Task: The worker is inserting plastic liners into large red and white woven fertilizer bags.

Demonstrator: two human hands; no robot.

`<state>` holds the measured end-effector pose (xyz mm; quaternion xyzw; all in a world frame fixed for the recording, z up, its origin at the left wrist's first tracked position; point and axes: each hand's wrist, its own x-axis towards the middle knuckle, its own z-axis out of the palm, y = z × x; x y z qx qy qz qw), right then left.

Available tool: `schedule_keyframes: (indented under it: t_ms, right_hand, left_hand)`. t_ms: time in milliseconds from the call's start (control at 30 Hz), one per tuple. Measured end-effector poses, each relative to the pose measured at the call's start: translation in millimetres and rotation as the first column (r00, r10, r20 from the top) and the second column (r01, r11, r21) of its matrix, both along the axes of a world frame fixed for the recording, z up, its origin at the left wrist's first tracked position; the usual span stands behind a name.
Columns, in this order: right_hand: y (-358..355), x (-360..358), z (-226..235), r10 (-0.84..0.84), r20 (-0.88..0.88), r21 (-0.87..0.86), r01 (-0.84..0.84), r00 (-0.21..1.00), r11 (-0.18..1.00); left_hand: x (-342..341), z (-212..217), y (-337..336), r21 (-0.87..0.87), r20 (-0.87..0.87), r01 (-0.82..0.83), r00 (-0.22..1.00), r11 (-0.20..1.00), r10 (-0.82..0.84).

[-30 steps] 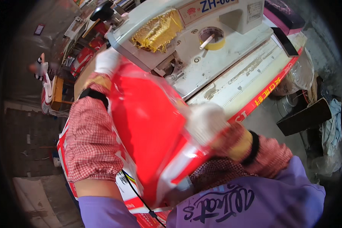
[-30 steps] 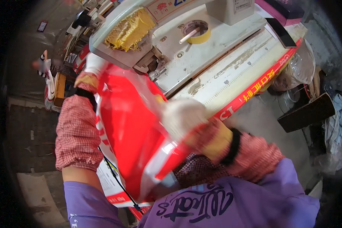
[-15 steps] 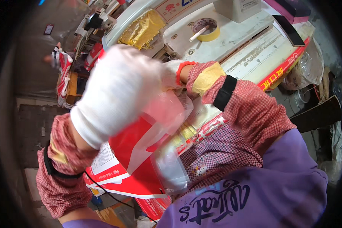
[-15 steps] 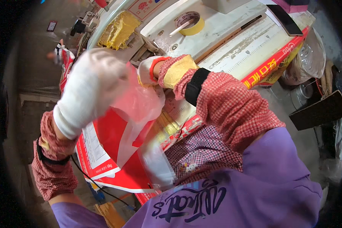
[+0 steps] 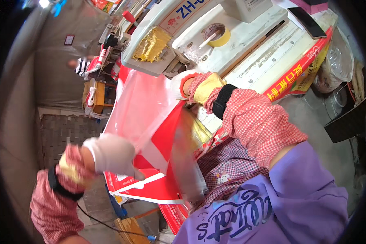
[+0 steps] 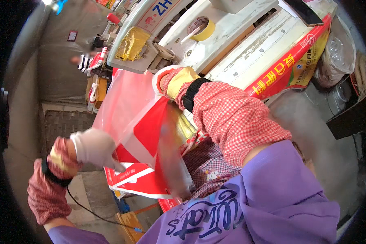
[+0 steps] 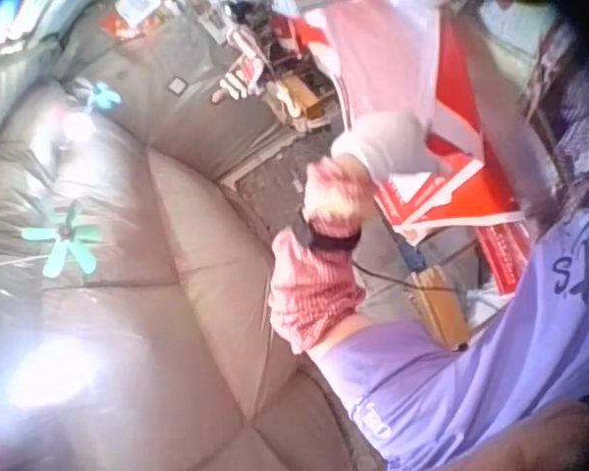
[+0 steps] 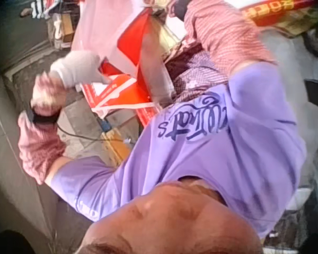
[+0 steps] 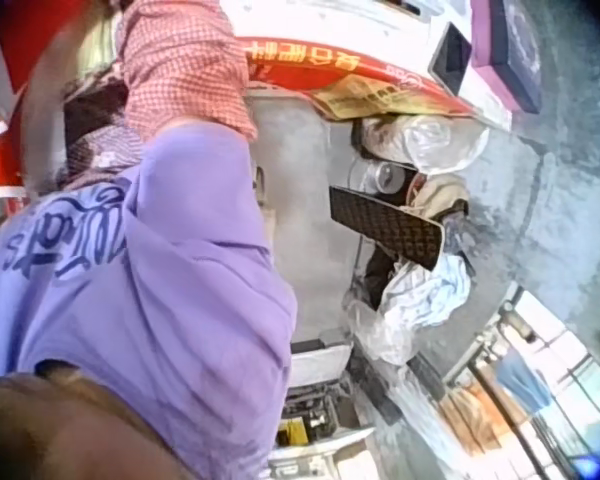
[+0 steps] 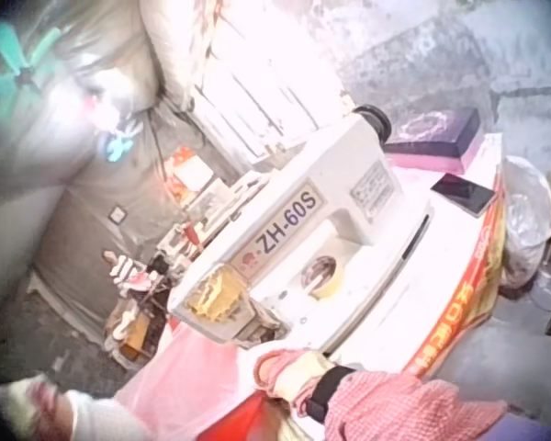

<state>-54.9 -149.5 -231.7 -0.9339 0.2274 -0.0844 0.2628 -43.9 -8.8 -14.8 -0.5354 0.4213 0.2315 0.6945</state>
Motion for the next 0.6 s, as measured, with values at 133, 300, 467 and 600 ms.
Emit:
schedule_keyframes:
  t_ms: [133,300,467,600]
  right_hand:
    - [2.7,-1.4,-9.6,0.131,-0.136,-0.108,-0.146,0.982,0.983]
    - [106.0,-13.5,-33.5,0.137,0.203,-0.398,-0.046,0.97,0.916]
    - [133.4,-45.0,-52.8,-0.338,0.082,-0.223,0.348,0.937,0.911]
    - [124.0,-49.3,-23.5,-0.434,0.437,-0.085,0.516,0.788,0.852]
  left_hand:
    - [-35.8,-23.7,61.2,0.036,-0.319,0.369,0.885,0.929,-0.339]
    - [-83.0,-97.5,66.7,-0.198,-0.729,0.507,0.495,0.839,-0.472]
    - [-75.7,-48.0,30.4,-0.241,-0.7,0.368,0.575,0.898,-0.423]
    - [-86.1,-27.9,12.7,0.086,-0.474,0.327,0.844,0.941,-0.25]
